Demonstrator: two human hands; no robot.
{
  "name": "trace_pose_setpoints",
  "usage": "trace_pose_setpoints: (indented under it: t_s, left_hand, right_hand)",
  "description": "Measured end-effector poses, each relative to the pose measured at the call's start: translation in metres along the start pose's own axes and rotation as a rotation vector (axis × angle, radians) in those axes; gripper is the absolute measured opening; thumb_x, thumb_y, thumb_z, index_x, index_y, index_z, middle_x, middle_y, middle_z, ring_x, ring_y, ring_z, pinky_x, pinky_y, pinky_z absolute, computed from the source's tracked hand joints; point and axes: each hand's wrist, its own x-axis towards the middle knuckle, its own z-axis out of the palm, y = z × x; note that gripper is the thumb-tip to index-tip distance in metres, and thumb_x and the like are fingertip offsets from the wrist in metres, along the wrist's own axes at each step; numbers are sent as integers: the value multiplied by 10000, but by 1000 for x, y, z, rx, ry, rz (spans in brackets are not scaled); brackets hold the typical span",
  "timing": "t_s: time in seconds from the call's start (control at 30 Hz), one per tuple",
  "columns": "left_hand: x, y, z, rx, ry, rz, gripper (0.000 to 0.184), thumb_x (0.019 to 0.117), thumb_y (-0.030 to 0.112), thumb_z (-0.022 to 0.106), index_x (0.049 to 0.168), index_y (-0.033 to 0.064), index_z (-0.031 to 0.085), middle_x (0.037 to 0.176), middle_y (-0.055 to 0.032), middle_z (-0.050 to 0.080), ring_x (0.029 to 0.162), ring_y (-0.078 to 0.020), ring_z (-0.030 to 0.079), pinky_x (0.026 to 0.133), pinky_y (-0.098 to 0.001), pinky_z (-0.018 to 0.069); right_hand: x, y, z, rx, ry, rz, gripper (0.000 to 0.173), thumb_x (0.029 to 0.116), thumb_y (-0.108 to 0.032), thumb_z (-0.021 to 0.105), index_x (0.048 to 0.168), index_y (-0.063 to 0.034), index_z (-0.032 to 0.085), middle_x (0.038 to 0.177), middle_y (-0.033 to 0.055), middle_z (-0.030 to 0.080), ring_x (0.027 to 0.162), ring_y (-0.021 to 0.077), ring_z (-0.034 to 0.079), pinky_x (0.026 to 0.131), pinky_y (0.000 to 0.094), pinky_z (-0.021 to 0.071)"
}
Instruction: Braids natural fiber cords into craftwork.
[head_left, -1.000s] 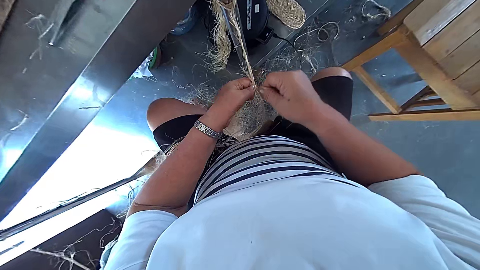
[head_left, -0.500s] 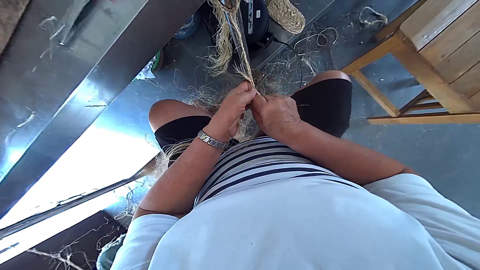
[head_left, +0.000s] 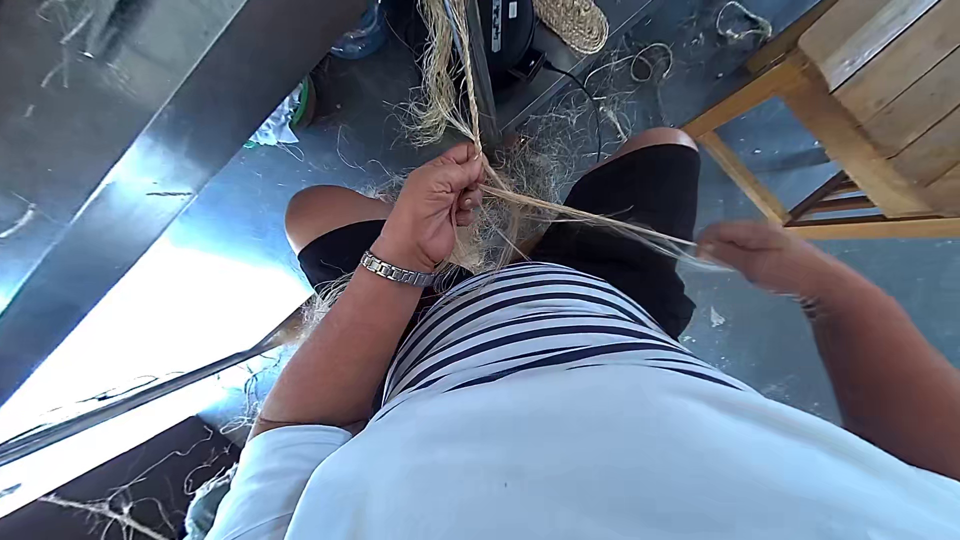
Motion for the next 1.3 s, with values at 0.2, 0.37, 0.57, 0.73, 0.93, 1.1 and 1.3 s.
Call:
trace_pose_setpoints:
  t_s: [0.2, 0.37, 0.57, 0.73, 0.93, 1.1, 1.3]
  left_hand:
    - [-6, 9, -9, 24, 13, 75, 270, 1066, 94, 406, 871, 172, 576, 684, 84, 545, 532, 20, 459, 483, -110, 381]
    - [-3, 4, -11, 220, 69, 95, 260, 1046, 55, 446, 842, 174, 554, 652, 105, 498, 502, 27, 396, 473, -112, 334]
    - [6, -7, 0, 345, 64, 114, 256, 1049, 48, 460, 841, 164, 553, 665, 110, 490, 523, 30, 387, 483, -114, 309]
    - [7, -10, 8, 408, 75, 195, 223, 1041, 49, 474, 861, 150, 557, 694, 114, 505, 557, 46, 425, 509, -108, 345]
    - [8, -18, 0, 509, 92, 249, 200, 1042, 71, 479, 858, 141, 516, 737, 92, 513, 675, 27, 502, 637, -143, 424]
    - [11, -21, -3, 425, 40, 190, 238, 1039, 75, 467, 829, 186, 488, 692, 114, 458, 606, 33, 438, 569, -129, 369]
    - [14, -30, -11, 350, 63, 148, 239, 1042, 70, 470, 835, 182, 512, 697, 111, 489, 600, 32, 447, 563, -127, 370]
  right_hand:
    - [-123, 183, 45, -211, -65, 902, 302, 1078, -123, 482, 1189, 104, 647, 1195, 404, 612, 1171, 580, 566, 970, 769, 387]
    - [-112, 152, 54, -393, -205, 1215, 338, 1029, -119, 545, 1230, 142, 620, 1348, 401, 549, 1326, 556, 488, 1060, 729, 359]
    - [26, 18, -15, -114, 546, 165, 406, 1085, -241, 468, 1245, 86, 648, 1177, 330, 646, 1113, 428, 628, 992, 575, 469]
    - [133, -111, 43, 226, 278, -514, 342, 1009, -261, 586, 1174, 10, 713, 1078, 117, 703, 948, 111, 668, 867, 305, 565]
    - [158, -149, 77, 731, -103, -260, 207, 1058, -86, 452, 895, -75, 581, 812, -44, 630, 772, 29, 611, 781, 243, 524]
    - [104, -92, 24, 691, -101, -171, 237, 1032, -142, 387, 849, -216, 518, 637, -144, 456, 546, -14, 448, 544, 189, 442]
    - [6, 51, -47, -319, 312, 298, 326, 1097, -132, 430, 1145, 142, 600, 1078, 421, 613, 1053, 635, 588, 868, 817, 393]
